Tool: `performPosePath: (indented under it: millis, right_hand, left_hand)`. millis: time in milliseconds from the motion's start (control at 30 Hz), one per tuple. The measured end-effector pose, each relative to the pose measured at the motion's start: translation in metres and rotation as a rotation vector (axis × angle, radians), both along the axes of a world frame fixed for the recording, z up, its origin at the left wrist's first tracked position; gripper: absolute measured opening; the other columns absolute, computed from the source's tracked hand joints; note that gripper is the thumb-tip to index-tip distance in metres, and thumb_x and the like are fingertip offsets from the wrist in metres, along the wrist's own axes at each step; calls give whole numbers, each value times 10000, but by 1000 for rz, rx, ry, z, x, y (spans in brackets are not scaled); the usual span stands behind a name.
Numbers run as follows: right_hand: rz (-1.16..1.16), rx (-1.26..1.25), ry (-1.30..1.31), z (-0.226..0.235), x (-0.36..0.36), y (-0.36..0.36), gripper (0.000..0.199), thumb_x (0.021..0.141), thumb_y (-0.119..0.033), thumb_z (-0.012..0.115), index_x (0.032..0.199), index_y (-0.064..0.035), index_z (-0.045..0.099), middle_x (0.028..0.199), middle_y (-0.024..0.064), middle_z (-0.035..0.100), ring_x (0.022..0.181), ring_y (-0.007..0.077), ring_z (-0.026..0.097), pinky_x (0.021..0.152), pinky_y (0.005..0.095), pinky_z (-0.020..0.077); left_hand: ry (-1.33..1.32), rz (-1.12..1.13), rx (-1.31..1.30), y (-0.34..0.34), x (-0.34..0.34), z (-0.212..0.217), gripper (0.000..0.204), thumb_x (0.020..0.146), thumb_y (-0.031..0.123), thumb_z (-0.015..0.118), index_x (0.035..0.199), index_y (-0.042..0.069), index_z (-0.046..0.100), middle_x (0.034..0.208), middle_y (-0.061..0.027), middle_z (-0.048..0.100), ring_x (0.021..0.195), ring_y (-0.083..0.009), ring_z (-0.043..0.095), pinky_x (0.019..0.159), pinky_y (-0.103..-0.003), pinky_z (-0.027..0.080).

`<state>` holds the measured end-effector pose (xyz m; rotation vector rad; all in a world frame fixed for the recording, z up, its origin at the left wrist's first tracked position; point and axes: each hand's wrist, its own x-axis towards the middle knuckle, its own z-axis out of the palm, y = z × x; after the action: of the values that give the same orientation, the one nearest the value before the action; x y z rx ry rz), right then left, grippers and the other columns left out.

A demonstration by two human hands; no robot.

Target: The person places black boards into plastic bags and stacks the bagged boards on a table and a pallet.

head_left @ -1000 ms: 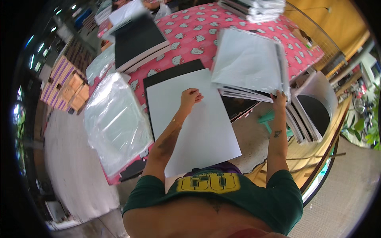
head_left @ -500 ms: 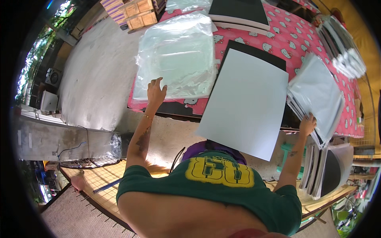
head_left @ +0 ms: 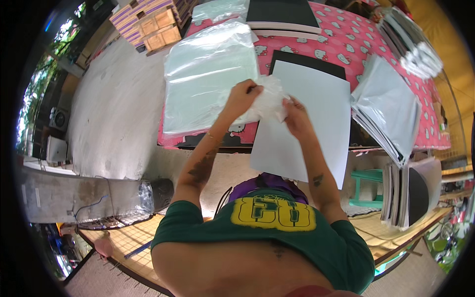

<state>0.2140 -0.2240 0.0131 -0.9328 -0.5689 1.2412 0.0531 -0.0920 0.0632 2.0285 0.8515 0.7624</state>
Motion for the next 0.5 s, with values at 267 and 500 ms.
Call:
performPosePath:
  millis: [267,500]
  right_hand:
    - [-551,36,28,-11,16,-60,317,886,-326,563,1075,-74,529,1001,35,540,993,148,506,870,352,404]
    - [-335,134,-312,26,53,-51,249,887,-212,601,1075,-48,607,955,41,612,805,102,560,756,269,446]
  left_hand:
    - [-114,59,-343,-1,22,9,361,859,316,609,881,-44,613,694,-46,567,631,-126,482,587,-277,398]
    - [-136,-348,24,-39,78,10,293,842,295,638,948,22,632,707,-43,572,635,-118,465,588,-270,395]
